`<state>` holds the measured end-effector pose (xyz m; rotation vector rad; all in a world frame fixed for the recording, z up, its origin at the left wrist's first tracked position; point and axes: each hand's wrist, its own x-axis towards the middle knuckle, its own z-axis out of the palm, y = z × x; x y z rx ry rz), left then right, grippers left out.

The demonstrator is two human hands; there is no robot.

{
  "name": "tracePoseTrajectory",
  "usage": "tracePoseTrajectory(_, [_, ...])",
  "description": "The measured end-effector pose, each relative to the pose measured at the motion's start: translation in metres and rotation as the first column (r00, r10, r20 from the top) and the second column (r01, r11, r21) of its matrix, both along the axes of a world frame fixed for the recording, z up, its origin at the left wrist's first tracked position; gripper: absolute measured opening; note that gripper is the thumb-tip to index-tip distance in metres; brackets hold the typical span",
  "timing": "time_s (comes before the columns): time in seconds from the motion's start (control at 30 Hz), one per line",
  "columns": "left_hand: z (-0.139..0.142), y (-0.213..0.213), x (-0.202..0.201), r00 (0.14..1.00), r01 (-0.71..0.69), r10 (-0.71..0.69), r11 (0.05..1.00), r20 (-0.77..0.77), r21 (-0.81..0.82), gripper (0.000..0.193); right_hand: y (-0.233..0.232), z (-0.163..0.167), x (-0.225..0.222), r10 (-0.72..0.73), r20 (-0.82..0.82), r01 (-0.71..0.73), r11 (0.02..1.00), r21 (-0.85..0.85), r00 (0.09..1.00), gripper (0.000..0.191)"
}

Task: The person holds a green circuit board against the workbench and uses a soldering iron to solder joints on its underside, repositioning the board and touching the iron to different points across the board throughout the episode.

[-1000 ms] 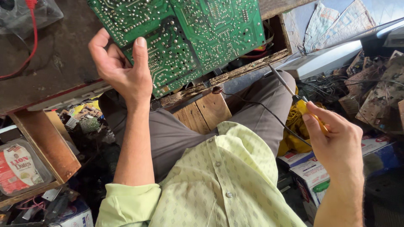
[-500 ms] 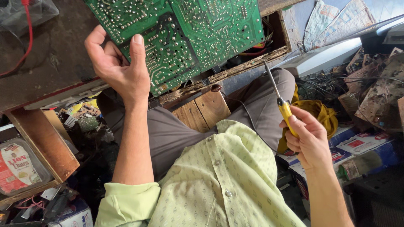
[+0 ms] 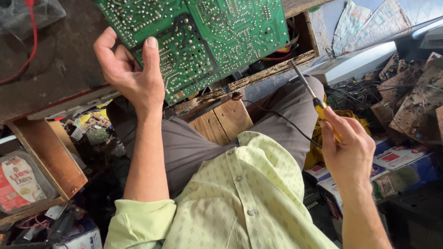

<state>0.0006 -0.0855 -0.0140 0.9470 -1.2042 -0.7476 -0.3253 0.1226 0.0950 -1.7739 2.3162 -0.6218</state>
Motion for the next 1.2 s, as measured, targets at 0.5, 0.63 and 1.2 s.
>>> tracePoseTrajectory(0.5, [-0.002,0.002,0.001,1.000,0.005,-0.005,1.000,-0.016,0.008,0.039,0.002,0.028,0.001,0.091,-0.236,-0.061,0.989,0.134,0.968,0.031])
tracePoseTrajectory(0.63, [-0.004,0.001,0.002,1.000,-0.003,0.004,1.000,0.021,-0.012,0.038,0.008,0.025,-0.017,-0.012,0.039,0.010,0.998,0.058,0.999,0.026])
tracePoseTrajectory(1.2, [-0.001,0.001,0.001,0.999,-0.008,0.008,1.000,0.032,-0.002,0.039,0.007,-0.066,-0.089,-0.351,0.840,0.016,0.920,0.392,-0.414,0.039])
